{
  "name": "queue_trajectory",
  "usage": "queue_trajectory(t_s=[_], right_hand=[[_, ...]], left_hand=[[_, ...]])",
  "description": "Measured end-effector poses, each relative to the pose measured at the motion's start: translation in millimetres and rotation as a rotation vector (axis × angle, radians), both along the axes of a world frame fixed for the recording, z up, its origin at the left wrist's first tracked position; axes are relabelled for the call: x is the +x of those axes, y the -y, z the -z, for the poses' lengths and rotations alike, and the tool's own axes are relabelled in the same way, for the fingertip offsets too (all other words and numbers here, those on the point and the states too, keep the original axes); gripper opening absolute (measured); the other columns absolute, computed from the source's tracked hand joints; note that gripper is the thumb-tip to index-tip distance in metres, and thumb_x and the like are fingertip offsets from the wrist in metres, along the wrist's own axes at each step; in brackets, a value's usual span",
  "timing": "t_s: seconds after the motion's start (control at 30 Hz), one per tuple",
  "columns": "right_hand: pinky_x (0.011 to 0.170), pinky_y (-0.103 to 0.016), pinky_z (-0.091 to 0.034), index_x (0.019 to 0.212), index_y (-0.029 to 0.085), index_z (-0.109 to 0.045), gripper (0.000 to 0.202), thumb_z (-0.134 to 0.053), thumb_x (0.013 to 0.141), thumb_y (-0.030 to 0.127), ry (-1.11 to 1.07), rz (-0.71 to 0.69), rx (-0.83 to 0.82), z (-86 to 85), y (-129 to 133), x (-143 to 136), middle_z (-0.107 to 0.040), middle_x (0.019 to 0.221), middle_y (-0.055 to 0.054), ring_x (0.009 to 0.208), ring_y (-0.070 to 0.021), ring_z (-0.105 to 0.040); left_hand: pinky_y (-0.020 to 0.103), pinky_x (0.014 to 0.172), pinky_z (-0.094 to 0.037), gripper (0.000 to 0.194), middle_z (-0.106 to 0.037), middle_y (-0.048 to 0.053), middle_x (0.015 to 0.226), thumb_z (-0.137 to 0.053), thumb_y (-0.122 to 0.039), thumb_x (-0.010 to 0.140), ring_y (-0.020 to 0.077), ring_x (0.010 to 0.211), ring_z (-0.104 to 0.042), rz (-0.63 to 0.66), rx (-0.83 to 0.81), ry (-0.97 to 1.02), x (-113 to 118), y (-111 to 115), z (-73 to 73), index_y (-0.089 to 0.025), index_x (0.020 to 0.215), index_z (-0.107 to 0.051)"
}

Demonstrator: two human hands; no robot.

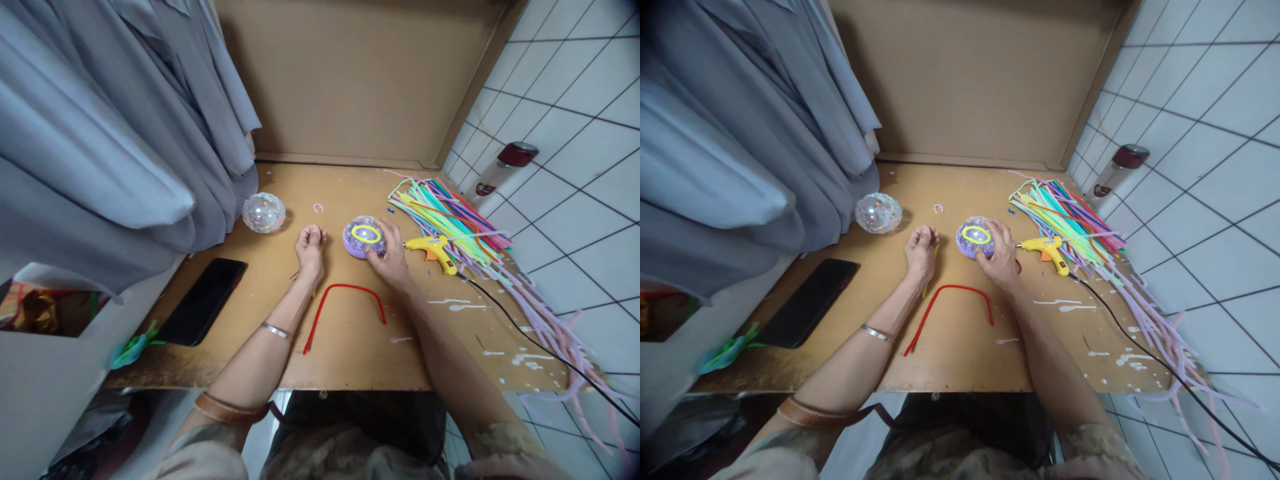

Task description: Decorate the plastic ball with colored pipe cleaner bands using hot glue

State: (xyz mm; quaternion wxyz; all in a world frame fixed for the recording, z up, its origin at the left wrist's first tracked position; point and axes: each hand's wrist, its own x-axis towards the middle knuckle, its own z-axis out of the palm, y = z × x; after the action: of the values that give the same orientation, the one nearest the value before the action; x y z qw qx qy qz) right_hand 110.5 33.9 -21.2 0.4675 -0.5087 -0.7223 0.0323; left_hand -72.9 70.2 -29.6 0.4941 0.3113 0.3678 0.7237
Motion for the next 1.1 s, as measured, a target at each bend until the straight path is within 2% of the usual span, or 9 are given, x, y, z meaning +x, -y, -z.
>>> queue_trajectory(t_s=[0.1, 0.23, 0.4, 0.5, 0.6, 0.8, 0.87, 1.03, 1.1], right_hand=[[0.116, -0.058, -0.040, 0.140, 0.024, -0.048, 0.058, -0.057, 0.085, 0.038, 0.003, 0.001, -0.005, -0.7, 0.3, -0.2, -0.053, 0.140, -0.015, 0.136, -0.0331, -0.049], [0.117, -0.058, -0.040, 0.139, 0.022, -0.050, 0.058, -0.058, 0.083, 0.037, -0.004, -0.007, -0.006, -1.1, 0.2, -0.4, -0.053, 0.139, -0.016, 0.135, -0.0336, -0.050], [0.116, -0.058, -0.041, 0.139, 0.021, -0.050, 0.057, -0.058, 0.085, 0.039, -0.011, -0.011, 0.006, 0.2, -0.3, -0.4, -0.052, 0.139, -0.017, 0.135, -0.0337, -0.049], [0.115, -0.059, -0.042, 0.140, 0.024, -0.049, 0.058, -0.057, 0.086, 0.042, 0.003, -0.005, -0.002, 1.3, -0.8, 0.3, -0.052, 0.140, -0.016, 0.136, -0.0341, -0.048], [0.115, -0.059, -0.041, 0.141, 0.023, -0.048, 0.058, -0.057, 0.087, 0.042, 0.011, -0.015, 0.006, 2.0, -1.3, 1.0, -0.051, 0.140, -0.016, 0.136, -0.0342, -0.048], [0.116, -0.059, -0.040, 0.141, 0.023, -0.047, 0.059, -0.057, 0.085, 0.039, -0.005, -0.022, 0.004, 1.5, -1.4, 1.0, -0.052, 0.141, -0.016, 0.135, -0.0341, -0.049], [0.116, -0.059, -0.040, 0.140, 0.023, -0.048, 0.058, -0.057, 0.085, 0.038, -0.008, -0.020, 0.003, 1.1, -1.3, 0.9, -0.052, 0.140, -0.016, 0.135, -0.0337, -0.050], [0.115, -0.057, -0.042, 0.140, 0.023, -0.049, 0.056, -0.056, 0.087, 0.039, -0.019, -0.019, 0.028, 1.1, -1.8, 0.8, -0.054, 0.138, -0.015, 0.134, -0.0319, -0.051], [0.115, -0.057, -0.042, 0.140, 0.023, -0.049, 0.056, -0.056, 0.087, 0.041, -0.025, -0.018, 0.026, 1.7, -2.1, 0.9, -0.054, 0.138, -0.015, 0.134, -0.0322, -0.051]], left_hand=[[0.026, 0.083, -0.049, 0.041, -0.070, 0.004, 0.090, -0.077, -0.052, 0.076, 0.0114, 0.084, -0.064, 0.057, 0.006, 0.021, 2.0, 2.4, -0.2, -0.020, 0.078, -0.052], [0.032, 0.095, -0.049, 0.041, -0.073, 0.008, 0.106, -0.079, -0.052, 0.075, 0.0160, 0.105, -0.067, 0.205, 0.010, 0.084, 2.4, 7.7, -5.5, -0.020, 0.082, -0.053], [0.032, 0.098, -0.050, 0.035, -0.071, 0.004, 0.094, -0.079, -0.040, 0.080, 0.0145, 0.099, -0.069, 0.375, 0.024, 0.210, 4.0, 19.3, -23.2, -0.021, 0.081, -0.050], [0.030, 0.092, -0.053, 0.031, -0.059, -0.003, 0.072, -0.074, -0.035, 0.086, 0.0098, 0.076, -0.064, 0.439, 0.015, 0.211, 6.6, 26.9, -32.7, -0.021, 0.077, -0.048], [0.024, 0.075, -0.052, 0.033, -0.041, -0.008, 0.060, -0.072, -0.032, 0.088, 0.0056, 0.055, -0.047, 0.512, 0.011, 0.238, 9.2, 31.5, -36.9, -0.021, 0.074, -0.044], [0.016, 0.046, -0.028, 0.041, -0.029, -0.010, 0.057, -0.074, -0.037, 0.086, 0.0038, 0.046, -0.026, 0.602, -0.068, 0.184, 9.8, 31.9, -35.0, -0.020, 0.072, -0.039], [0.015, 0.043, -0.022, 0.043, -0.030, -0.010, 0.057, -0.078, -0.038, 0.082, 0.0028, 0.045, -0.025, 0.710, -0.057, 0.165, 8.4, 33.5, -33.8, -0.020, 0.072, -0.040], [0.012, 0.042, -0.017, 0.044, -0.033, -0.010, 0.056, -0.083, -0.041, 0.075, 0.0008, 0.044, -0.024, 1.176, -0.058, 0.056, 8.7, 45.5, -32.0, -0.017, 0.073, -0.047], [0.012, 0.041, -0.017, 0.043, -0.034, -0.009, 0.055, -0.082, -0.041, 0.076, 0.0006, 0.043, -0.024, 1.233, -0.072, 0.038, 11.0, 49.1, -31.0, -0.016, 0.072, -0.047]])
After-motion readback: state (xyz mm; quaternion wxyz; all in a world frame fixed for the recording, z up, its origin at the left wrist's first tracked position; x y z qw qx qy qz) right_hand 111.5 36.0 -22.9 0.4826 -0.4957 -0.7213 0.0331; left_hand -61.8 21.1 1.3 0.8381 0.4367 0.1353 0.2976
